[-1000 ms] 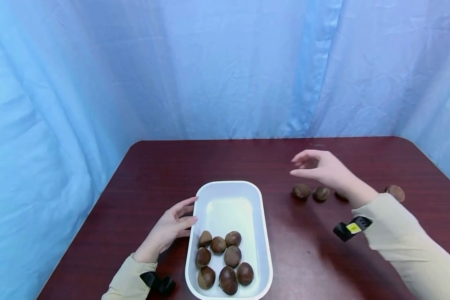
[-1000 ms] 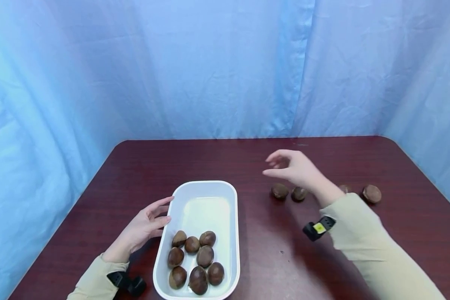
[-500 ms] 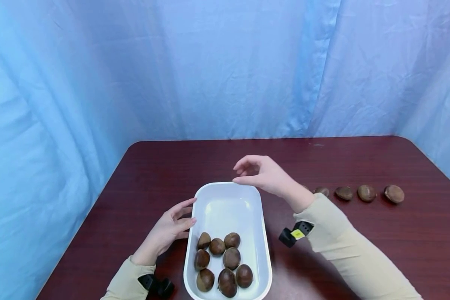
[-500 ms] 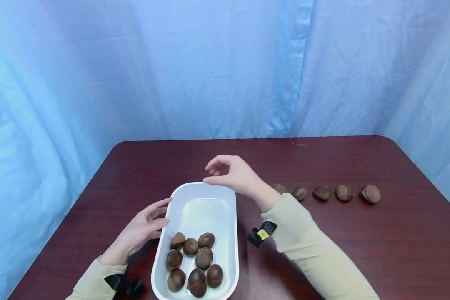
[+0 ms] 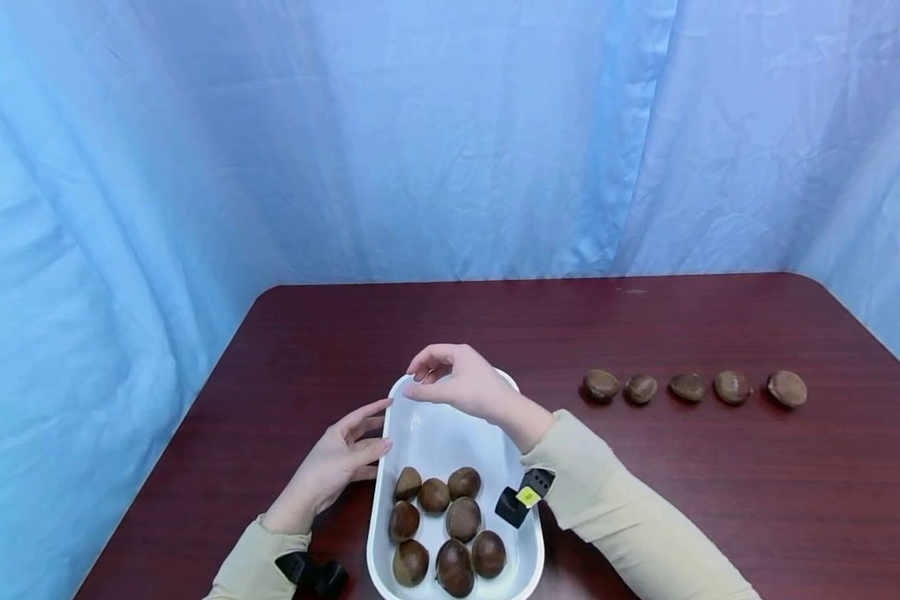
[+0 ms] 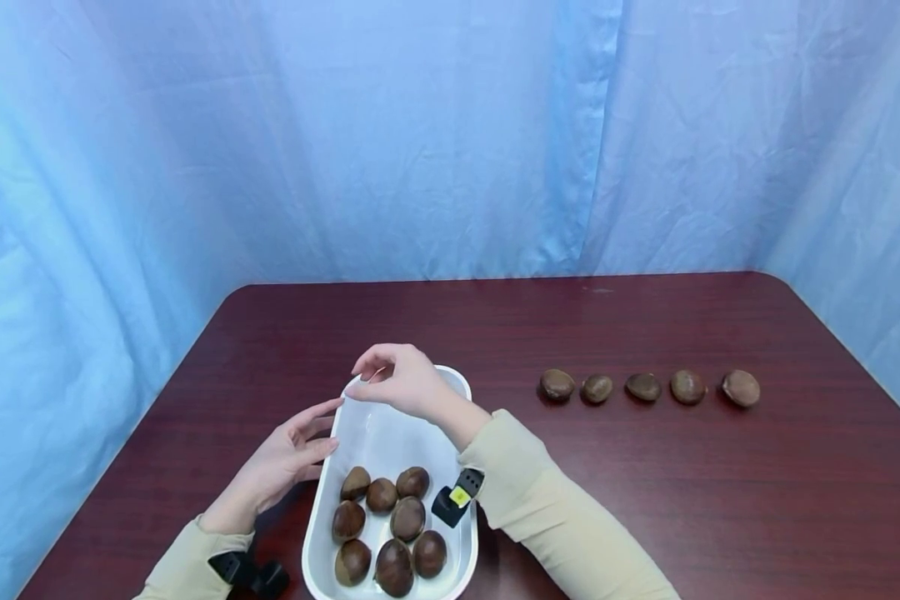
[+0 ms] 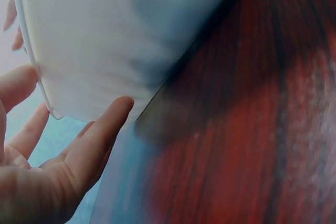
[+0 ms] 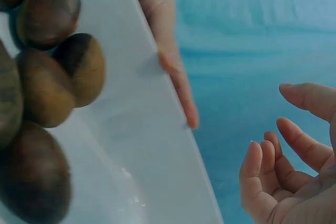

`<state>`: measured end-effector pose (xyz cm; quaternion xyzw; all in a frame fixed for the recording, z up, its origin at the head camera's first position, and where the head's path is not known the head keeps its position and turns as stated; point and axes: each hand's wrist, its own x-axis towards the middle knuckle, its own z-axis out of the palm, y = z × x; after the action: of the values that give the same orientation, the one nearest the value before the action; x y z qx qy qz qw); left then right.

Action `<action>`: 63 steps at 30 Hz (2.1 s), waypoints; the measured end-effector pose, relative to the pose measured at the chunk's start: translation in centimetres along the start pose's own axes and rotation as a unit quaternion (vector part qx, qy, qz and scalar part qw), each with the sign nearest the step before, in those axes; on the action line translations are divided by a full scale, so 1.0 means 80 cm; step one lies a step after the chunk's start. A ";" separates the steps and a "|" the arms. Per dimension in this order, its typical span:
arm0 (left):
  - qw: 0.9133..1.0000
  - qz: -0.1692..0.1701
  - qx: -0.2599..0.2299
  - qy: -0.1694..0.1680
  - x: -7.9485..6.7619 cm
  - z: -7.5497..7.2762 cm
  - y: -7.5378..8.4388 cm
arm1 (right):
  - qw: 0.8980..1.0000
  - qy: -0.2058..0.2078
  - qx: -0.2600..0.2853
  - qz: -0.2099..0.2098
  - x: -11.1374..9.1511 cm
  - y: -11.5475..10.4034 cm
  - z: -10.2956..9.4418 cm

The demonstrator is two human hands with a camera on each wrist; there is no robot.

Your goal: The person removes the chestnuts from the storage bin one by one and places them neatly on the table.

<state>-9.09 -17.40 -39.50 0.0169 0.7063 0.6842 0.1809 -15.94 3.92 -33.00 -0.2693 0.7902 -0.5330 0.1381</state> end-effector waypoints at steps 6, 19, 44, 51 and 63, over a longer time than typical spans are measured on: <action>1.000 -0.006 -0.002 0.003 -0.001 0.002 0.002 | 0.998 -0.037 0.002 0.054 0.001 0.018 0.013; 1.000 0.000 0.003 -0.003 -0.001 0.000 0.002 | 0.976 -0.157 -0.104 0.106 0.004 0.034 0.025; 1.000 0.005 0.006 -0.001 -0.002 0.002 0.004 | 0.919 -0.288 -0.253 0.087 -0.003 0.032 0.042; 1.000 0.008 0.002 -0.004 -0.003 0.001 0.005 | 0.921 -0.294 -0.245 0.077 -0.004 0.031 0.042; 1.000 0.012 -0.002 0.001 -0.004 0.001 0.006 | 0.944 -0.261 -0.191 0.065 -0.004 0.035 0.037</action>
<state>-8.86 -17.35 -38.93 0.0243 0.7049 0.6876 0.1725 -14.96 2.66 -36.72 -0.3681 0.8293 -0.2730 0.3198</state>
